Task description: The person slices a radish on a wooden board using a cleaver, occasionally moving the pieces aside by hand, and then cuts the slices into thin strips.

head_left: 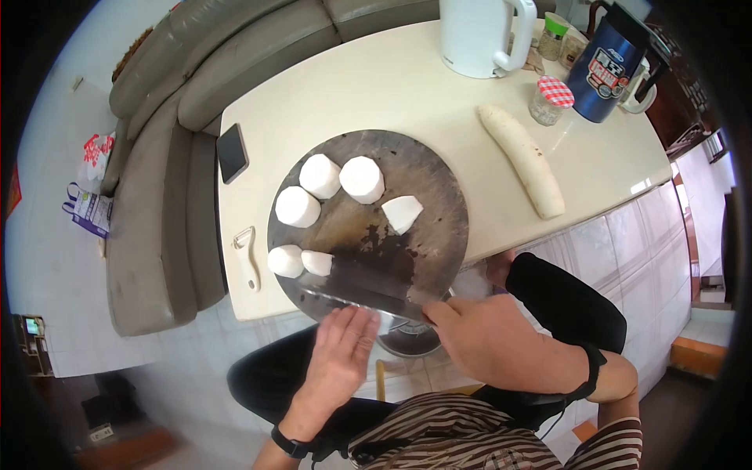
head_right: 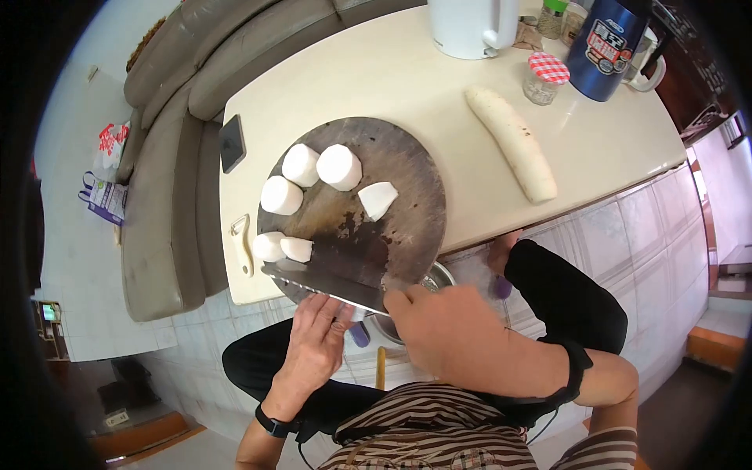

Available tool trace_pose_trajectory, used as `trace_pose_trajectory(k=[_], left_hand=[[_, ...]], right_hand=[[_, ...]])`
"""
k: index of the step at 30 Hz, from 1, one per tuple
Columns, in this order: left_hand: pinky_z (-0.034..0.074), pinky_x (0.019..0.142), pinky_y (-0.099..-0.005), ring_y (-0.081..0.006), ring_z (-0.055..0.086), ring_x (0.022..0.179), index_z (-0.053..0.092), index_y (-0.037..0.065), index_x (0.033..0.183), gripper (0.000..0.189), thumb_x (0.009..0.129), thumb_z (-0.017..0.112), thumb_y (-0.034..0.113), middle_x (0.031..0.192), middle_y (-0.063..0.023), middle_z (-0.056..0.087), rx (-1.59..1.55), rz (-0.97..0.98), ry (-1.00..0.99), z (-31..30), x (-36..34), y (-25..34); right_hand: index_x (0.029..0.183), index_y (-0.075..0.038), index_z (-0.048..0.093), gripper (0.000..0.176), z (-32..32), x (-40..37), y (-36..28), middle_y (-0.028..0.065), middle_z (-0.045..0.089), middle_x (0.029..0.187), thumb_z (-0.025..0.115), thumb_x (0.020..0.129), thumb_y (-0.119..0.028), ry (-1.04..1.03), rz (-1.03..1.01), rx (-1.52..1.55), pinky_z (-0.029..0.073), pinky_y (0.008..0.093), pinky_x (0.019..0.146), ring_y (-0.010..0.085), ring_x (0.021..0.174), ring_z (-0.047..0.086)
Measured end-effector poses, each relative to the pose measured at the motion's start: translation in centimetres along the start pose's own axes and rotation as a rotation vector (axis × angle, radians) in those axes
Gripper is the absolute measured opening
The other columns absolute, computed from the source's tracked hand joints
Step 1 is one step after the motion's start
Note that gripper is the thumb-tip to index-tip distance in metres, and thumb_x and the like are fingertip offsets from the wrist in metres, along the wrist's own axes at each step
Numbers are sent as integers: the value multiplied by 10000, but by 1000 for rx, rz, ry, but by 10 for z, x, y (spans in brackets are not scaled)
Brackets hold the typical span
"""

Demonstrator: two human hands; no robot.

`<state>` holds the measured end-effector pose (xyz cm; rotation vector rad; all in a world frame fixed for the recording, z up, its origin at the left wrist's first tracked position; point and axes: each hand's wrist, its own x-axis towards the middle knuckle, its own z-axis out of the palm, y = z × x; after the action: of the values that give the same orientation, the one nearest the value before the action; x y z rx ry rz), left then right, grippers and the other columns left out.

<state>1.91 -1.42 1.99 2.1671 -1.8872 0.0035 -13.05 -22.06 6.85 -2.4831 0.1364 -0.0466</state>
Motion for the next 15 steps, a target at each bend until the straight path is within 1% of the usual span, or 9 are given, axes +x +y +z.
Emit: trace_pose_trajectory(k=[1,2,4,5,6,8,9,11,15], left_hand=[[504,950,-473,-366,584,1099,669,-80,1153,408,751,656,-13,1181,-193,628,-37,-8,-7,-3,2,5],[504,950,-473,-366,584,1099,669,-80,1153,408,751,656,-13,1181,-193,628,-43,-14,-10,0,1,3],[538,837,-457,-369,614,1026,668,-83,1117,344,773,673,-73,1085,-198,645,-148,32,32,7,0,0],[549,750,-427,-359,626,951,674,-90,1078,287,792,682,-64,1036,-179,652,-202,-7,73,7,4,1],[549,750,-427,-359,626,951,674,-90,1078,287,792,682,-64,1036,-179,652,-213,-11,75,7,7,1],[541,728,-430,-346,623,894,689,-86,982,240,742,691,-82,1003,-169,652,-237,-58,118,7,9,1],[541,728,-430,-346,623,894,689,-86,982,240,742,691,-82,1003,-169,652,-241,-64,116,9,8,-3],[539,713,-422,-332,618,853,689,-77,890,200,690,696,-87,966,-159,647,-174,-69,140,14,5,-8],[539,713,-429,-327,620,858,676,-81,838,178,662,697,-73,943,-160,644,-190,-47,116,13,4,-3]], right_hand=[[922,9,551,172,-1,1,-2,159,629,751,631,787,-60,-11,-1,0,504,419,523,333,625,658],[919,21,547,189,-1,0,-4,154,620,747,635,773,-60,-44,-24,-42,501,405,513,319,610,655],[916,33,544,206,-1,0,-7,150,612,743,639,759,-60,-88,-37,-84,498,391,503,304,595,652],[928,46,543,224,-1,0,-9,151,604,744,642,758,-61,-109,-38,-101,491,382,497,292,592,644],[940,58,542,243,-1,1,-10,152,596,745,646,757,-63,-130,-41,-119,484,374,491,280,588,637],[965,66,541,267,-2,0,-9,148,588,752,645,753,-60,-129,-51,-102,480,370,488,274,592,629],[990,73,540,292,-2,-1,-9,144,580,760,643,750,-57,-114,-61,-83,476,367,485,268,595,621],[1009,83,537,313,-1,-3,-10,137,572,762,638,749,-58,-137,-30,-94,474,366,486,266,604,618],[1038,100,534,362,-1,-4,-11,111,544,735,635,740,-79,-173,-18,-188,462,346,468,239,581,608]])
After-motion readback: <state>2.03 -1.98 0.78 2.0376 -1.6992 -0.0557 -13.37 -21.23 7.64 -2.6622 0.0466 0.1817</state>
